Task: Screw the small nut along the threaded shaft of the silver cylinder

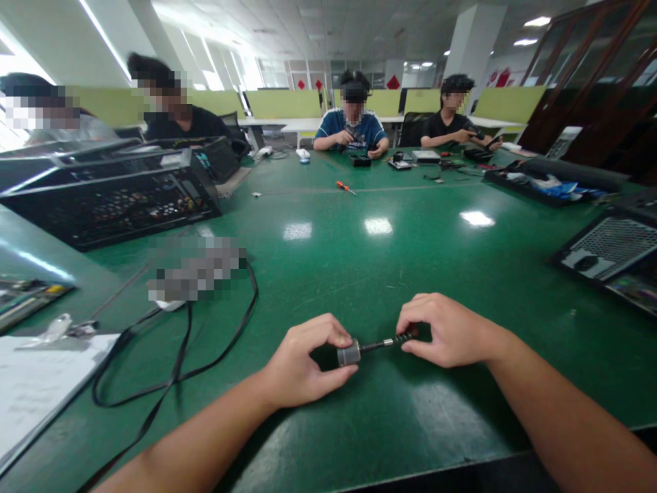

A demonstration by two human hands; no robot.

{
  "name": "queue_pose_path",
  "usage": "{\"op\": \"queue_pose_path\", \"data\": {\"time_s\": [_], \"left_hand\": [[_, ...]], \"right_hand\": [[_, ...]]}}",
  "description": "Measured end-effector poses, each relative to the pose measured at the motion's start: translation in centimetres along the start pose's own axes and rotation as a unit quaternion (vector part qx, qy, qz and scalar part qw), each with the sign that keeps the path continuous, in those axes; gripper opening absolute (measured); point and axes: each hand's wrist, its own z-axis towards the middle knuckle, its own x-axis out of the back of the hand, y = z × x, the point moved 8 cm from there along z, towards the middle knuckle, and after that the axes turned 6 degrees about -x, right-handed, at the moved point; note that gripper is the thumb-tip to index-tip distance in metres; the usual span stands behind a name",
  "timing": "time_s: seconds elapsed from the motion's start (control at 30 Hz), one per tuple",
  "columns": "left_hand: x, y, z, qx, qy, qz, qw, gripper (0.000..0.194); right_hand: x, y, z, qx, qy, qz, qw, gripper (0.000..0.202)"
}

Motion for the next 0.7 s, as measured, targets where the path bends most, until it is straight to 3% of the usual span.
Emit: {"op": "queue_pose_path", "data": {"time_s": [0.17, 0.27, 0.37, 0.43, 0.57, 0.7], "left_hand": [[0.2, -0.6, -0.4, 0.027, 0.014, -0.015, 0.999, 0.021], [0.5, -2.9, -0.8, 0.124, 0.043, -0.053, 0.990, 0.021], [1.2, -7.2, 0.0, 0.258, 0.107, -0.110, 0.954, 0.031], [2.2, -10.6, 1.8, 0.307, 0.177, -0.128, 0.926, 0.034], [3.4, -17.5, 7.2, 0.321, 0.269, -0.129, 0.899, 0.026], [2.2, -23.1, 9.8, 0.339, 0.307, -0.153, 0.876, 0.027]], "right_hand": [[0.7, 1.7, -0.1, -0.041, 0.005, 0.018, 0.999, 0.012], [0.6, 4.0, 0.5, -0.091, 0.017, 0.068, 0.993, 0.020], [0.2, 7.4, 2.2, -0.162, 0.036, 0.195, 0.967, 0.024], [0.2, 10.2, 3.9, -0.215, 0.079, 0.307, 0.924, 0.023], [1.2, 15.4, 8.2, -0.264, 0.206, 0.390, 0.858, 0.023], [2.0, 19.2, 11.2, -0.284, 0.312, 0.442, 0.791, 0.030]]}}
